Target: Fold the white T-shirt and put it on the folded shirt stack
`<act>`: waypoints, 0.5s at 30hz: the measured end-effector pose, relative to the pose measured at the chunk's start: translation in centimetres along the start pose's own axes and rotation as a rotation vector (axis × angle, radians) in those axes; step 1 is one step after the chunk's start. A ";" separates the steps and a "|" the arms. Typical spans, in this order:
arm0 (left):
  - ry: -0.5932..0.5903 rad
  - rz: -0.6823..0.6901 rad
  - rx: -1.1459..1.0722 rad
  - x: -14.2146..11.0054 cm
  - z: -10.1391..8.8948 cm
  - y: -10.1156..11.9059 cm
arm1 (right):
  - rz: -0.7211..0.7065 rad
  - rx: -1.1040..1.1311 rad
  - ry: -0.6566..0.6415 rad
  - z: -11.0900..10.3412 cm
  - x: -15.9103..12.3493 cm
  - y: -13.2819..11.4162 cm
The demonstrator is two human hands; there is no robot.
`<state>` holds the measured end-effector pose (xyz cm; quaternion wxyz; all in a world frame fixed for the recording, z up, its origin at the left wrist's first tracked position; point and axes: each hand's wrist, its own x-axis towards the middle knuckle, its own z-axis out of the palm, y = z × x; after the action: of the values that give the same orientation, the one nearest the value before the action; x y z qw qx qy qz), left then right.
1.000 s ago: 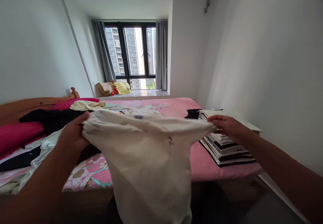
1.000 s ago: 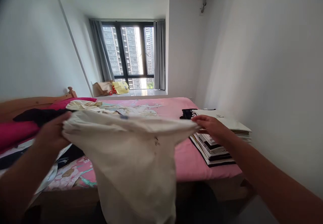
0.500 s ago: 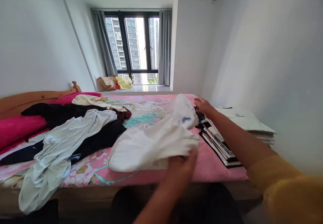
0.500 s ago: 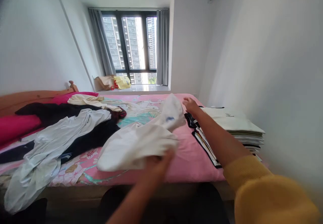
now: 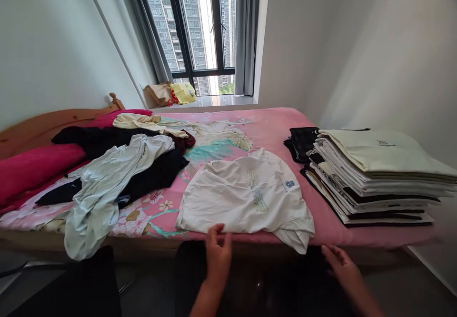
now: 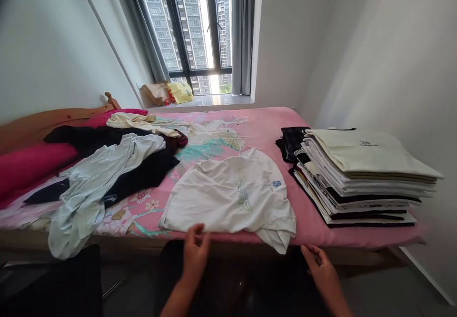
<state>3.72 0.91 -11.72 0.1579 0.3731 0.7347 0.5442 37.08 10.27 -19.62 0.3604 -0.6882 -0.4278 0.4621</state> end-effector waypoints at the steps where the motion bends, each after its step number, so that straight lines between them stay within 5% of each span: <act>1: 0.190 0.027 0.096 1.8 -1.8 -1.1 | 0.024 0.011 -0.043 0.8 -0.7 -0.3; 4: 0.428 0.015 0.365 5.4 -6.7 -3.4 | 0.036 -0.003 -0.163 3.7 -2.6 -2.3; 8: 0.263 -0.110 0.301 7.2 -10.8 -3.6 | 0.005 0.024 -0.230 5.7 -3.5 -4.6; 15: 0.109 -0.217 -0.086 7.7 -12.1 -3.3 | -0.024 0.354 -0.043 -0.9 1.0 -7.8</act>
<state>-10.46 -2.22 -9.04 0.1917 0.2542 0.7542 0.5743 36.09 14.00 -12.67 0.4720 -0.5987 -0.3557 0.5406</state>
